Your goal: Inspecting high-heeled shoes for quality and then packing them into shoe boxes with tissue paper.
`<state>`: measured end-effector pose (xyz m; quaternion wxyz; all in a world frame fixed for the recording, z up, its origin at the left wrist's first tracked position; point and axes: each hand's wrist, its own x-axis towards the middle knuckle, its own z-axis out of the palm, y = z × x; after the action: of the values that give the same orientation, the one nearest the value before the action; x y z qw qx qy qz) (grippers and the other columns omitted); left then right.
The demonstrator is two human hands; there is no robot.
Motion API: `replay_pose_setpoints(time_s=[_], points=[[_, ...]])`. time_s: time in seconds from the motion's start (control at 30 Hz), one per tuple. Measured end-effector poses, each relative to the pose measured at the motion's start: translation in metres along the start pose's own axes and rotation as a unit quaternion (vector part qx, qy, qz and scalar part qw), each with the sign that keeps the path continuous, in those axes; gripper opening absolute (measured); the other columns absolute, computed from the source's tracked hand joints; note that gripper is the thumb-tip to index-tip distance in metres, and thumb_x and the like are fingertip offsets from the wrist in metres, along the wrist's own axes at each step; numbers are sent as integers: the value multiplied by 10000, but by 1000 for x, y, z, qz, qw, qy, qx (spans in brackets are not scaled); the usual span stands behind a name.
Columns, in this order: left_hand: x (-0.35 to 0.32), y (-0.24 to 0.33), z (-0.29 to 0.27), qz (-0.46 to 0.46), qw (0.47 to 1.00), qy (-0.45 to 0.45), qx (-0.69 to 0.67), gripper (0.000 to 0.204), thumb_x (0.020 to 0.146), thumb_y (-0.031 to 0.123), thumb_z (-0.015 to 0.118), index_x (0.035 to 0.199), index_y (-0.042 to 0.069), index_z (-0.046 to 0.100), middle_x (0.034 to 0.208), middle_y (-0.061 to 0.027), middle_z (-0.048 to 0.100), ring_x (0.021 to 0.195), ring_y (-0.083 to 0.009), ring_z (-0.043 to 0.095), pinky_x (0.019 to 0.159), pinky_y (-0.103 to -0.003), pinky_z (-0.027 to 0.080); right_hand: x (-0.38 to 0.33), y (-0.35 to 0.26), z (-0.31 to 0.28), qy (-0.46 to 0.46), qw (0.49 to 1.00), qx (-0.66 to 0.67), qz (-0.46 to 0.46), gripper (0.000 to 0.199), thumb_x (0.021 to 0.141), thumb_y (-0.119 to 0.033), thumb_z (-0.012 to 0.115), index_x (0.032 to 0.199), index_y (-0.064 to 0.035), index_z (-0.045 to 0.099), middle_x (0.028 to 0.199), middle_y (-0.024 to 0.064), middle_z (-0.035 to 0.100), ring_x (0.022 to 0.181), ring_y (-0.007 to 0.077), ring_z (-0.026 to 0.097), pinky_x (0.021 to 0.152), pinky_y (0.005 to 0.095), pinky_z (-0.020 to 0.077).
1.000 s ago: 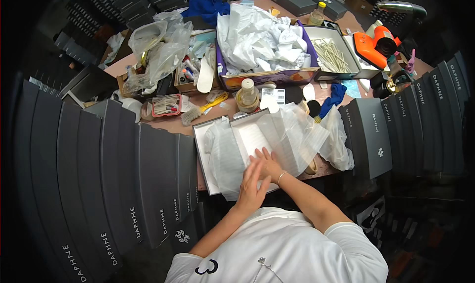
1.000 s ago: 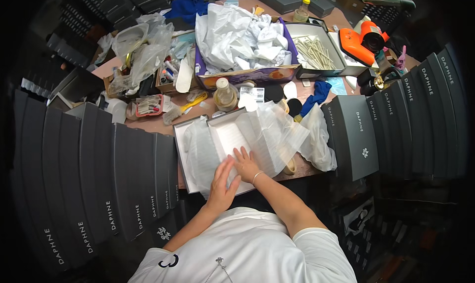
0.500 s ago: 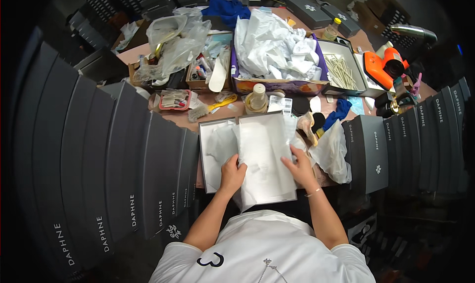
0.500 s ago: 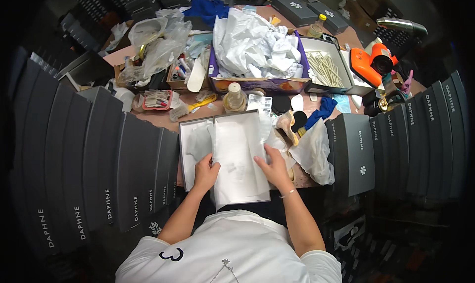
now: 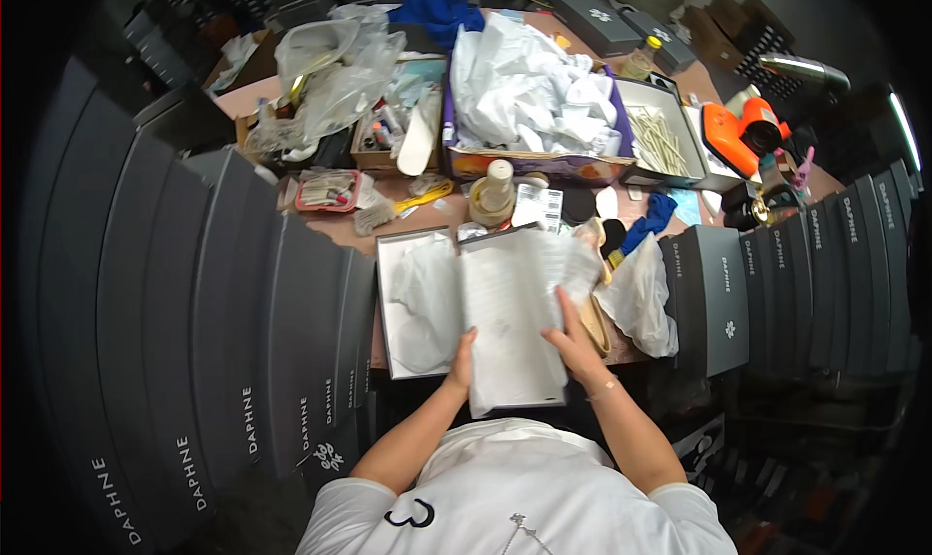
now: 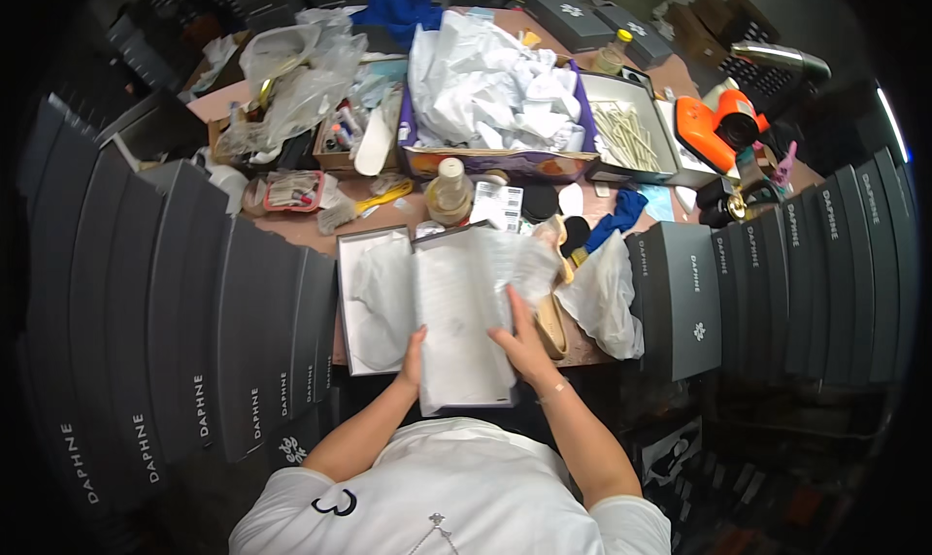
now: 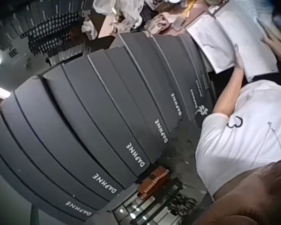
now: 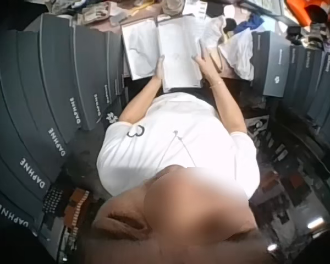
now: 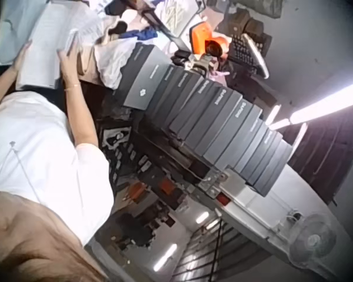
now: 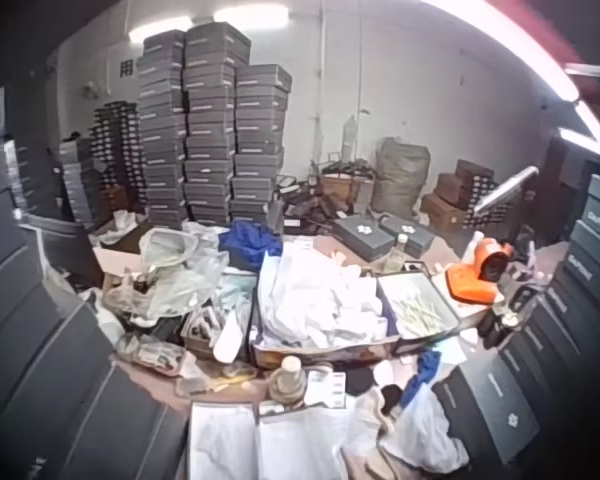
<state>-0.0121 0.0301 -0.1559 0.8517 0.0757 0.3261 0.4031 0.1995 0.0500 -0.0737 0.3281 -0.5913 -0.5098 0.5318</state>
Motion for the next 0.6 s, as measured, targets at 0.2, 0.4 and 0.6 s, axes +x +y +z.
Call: replay_pose_setpoints(time_s=[0.2,0.4,0.6], points=[[18,4,-35,26,909,233,345,803,926,531,474,1427,-54,246,1384,-212,417,1238,-270,464,1034,-370,377,42,101,17,-20,996,-32,84,735,878,-329,600,1445,6,274,1363,262,441,1264,335,442,1059,339,319],[-41,55,5,264,802,214,491,414,956,159,544,1305,-53,475,1263,-190,563,1129,-210,566,917,-297,456,-21,17,-44,151,965,-214,-33,555,773,-211,734,1239,8,527,1070,204,610,978,346,603,881,400,466],[54,160,-42,252,630,310,666,395,891,143,587,1250,-8,520,1124,-182,591,826,-264,639,727,-344,528,-49,54,-82,51,965,-258,7,826,673,-249,811,1355,-5,416,1417,276,333,1310,408,358,1074,412,325]])
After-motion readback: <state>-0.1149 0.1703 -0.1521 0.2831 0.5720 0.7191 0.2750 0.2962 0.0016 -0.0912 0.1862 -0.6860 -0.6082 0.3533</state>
